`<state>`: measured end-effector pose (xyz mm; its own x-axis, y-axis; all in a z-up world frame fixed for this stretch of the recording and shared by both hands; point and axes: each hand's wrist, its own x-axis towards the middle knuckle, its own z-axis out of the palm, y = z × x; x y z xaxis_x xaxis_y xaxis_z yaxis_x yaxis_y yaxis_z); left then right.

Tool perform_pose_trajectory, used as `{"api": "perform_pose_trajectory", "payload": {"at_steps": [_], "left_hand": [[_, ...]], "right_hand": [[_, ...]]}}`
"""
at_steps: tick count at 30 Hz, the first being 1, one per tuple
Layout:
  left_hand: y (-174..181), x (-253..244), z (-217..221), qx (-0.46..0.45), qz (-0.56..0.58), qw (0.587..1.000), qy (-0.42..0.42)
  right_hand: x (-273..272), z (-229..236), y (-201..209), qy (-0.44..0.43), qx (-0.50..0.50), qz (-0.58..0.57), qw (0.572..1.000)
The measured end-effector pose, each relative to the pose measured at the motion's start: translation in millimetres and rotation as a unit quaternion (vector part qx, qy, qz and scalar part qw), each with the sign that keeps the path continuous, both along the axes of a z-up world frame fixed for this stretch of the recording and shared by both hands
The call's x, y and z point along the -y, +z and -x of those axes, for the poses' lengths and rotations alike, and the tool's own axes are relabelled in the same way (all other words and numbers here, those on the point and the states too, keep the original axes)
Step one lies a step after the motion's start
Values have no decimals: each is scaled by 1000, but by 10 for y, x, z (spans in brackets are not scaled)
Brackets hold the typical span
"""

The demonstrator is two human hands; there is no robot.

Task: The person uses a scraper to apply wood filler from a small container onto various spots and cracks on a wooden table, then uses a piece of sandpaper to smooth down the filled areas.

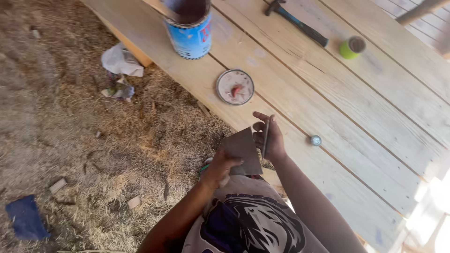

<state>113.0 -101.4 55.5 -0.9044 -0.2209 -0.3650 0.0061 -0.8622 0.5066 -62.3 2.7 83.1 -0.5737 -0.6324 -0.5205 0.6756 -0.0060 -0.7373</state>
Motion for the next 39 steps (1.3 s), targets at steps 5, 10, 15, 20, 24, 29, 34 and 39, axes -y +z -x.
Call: {"api": "perform_pose_trajectory", "payload": {"at_steps": [5,10,15,20,24,29,34,39], "left_hand": [[346,229,-237,55,-63,993,84],[719,322,-571,39,-51,995,78],[788,307,-697,37,-113,986,120],[833,514,-862,-10,-70,989,129],[655,410,-626,14,101,993,59],[977,390,-527,38,-95,983,152],[603,863,-814,0,705,663,252],[311,839,-736,-19,275,904,325]], "right_hand": [[533,-209,247,62,-110,58,990],[797,-504,393,118,-147,10,982],[546,-562,267,218,-310,-19,925],[226,-654,-181,215,-266,-8,940],[515,-112,-6,123,29,216,968],[558,-546,-76,120,-261,99,953],[329,-754,58,57,-159,-56,984],[293,-782,913,124,-317,-69,938]]}}
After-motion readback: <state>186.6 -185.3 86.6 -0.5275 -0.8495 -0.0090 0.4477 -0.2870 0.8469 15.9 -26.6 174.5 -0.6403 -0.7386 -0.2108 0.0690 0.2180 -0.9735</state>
